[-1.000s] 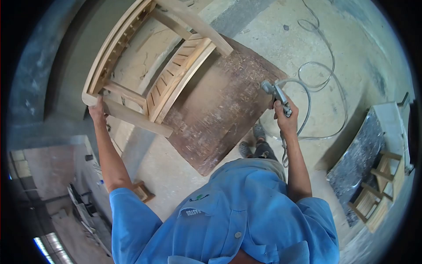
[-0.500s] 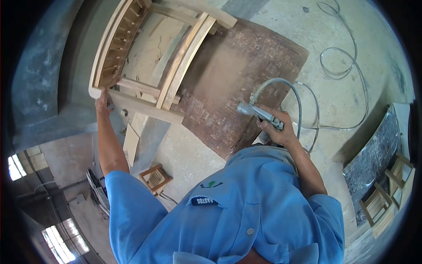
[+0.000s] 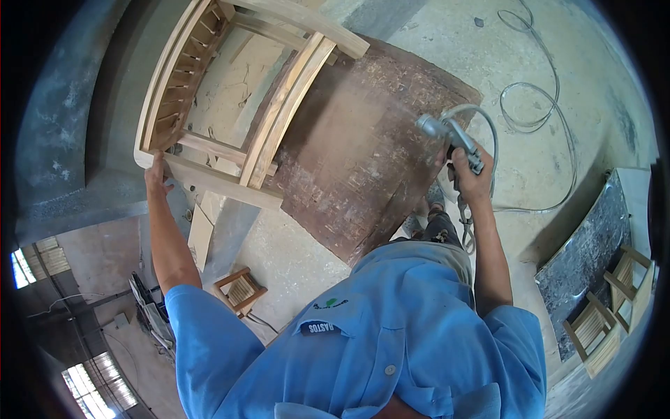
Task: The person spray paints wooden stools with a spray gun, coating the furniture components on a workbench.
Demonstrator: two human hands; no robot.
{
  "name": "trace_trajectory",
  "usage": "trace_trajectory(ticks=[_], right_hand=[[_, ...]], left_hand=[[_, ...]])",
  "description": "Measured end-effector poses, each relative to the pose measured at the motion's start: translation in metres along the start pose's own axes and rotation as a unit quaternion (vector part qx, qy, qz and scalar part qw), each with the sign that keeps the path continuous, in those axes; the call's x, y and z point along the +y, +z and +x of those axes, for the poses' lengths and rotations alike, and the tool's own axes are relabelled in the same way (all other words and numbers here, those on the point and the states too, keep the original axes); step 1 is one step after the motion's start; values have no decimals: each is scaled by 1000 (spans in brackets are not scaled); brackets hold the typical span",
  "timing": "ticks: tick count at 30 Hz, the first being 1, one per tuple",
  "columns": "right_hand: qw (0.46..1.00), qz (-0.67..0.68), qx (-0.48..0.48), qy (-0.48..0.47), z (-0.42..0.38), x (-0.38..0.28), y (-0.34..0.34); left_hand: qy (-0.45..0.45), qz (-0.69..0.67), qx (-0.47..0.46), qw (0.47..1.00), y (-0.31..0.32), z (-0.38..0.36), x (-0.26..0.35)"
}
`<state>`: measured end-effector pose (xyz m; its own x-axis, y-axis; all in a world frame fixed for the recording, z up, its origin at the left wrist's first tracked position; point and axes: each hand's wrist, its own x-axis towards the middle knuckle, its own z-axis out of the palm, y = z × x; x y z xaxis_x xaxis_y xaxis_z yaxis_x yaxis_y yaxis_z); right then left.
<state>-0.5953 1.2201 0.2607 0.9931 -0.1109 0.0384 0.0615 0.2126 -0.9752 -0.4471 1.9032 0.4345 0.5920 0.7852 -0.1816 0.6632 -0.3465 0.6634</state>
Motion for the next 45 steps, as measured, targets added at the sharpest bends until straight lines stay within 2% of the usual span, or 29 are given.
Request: trace_trajectory(ticks=[2, 5, 8, 11, 12, 15, 16, 17, 18, 19, 21, 23, 26, 29, 30, 36, 39, 43, 44, 45], right_hand=[[999, -37, 22, -30, 9, 9, -8], [999, 0, 32, -41, 14, 11, 4], [994, 58, -77, 50, 3, 13, 9], [980, 44, -174, 87, -2, 12, 26], [979, 46, -181, 80, 5, 11, 35], [979, 40, -197, 43, 27, 2, 58], [979, 34, -201, 18, 37, -8, 72], [979, 28, -204, -9, 46, -19, 86], [972, 56, -226, -20, 55, -28, 99], [967, 65, -240, -55, 61, -35, 114], [953, 84, -263, -122, 71, -48, 145], [942, 115, -284, -135, 76, -55, 175], [944, 76, -274, -166, 90, -52, 212], [943, 4, -303, -137, 111, -59, 242], [943, 1, -282, -177, 117, -55, 256], [908, -139, -372, -136, 130, -31, 269], [908, -146, -361, -156, 134, -8, 257], [911, -226, -288, -189, 166, -61, 243], [909, -209, -235, -275, 180, -59, 246], [909, -238, -219, -263, 190, -71, 247]], left_hand=[[2, -2, 6, 1000, 0, 0, -1], [5, -22, -8, 1000, 1, -16, 3], [15, -38, 3, 999, 2, -27, 1], [6, -47, 42, 998, 8, -38, -1], [12, -36, 24, 999, 7, -35, -8], [52, -39, 54, 996, 38, -87, -24], [54, -34, 12, 998, 41, -51, -68], [159, -67, 64, 983, 63, -89, -74], [103, -25, 113, 988, 80, -98, -91], [102, -28, 125, 987, 101, -109, -113], [42, -66, 56, 995, 126, -171, -108], [63, -95, 70, 991, 143, -181, -125], [85, -130, 76, 985, 151, -186, -129], [80, -137, 89, 983, 151, -190, -119], [72, -134, 93, 984, 151, -192, -118], [110, -146, 111, 977, 154, -190, -132], [117, -153, 109, 975, 155, -194, -128], [74, -122, 140, 980, 161, -193, -131], [68, -108, 146, 981, 163, -191, -136], [72, -113, 146, 980, 164, -192, -134]])
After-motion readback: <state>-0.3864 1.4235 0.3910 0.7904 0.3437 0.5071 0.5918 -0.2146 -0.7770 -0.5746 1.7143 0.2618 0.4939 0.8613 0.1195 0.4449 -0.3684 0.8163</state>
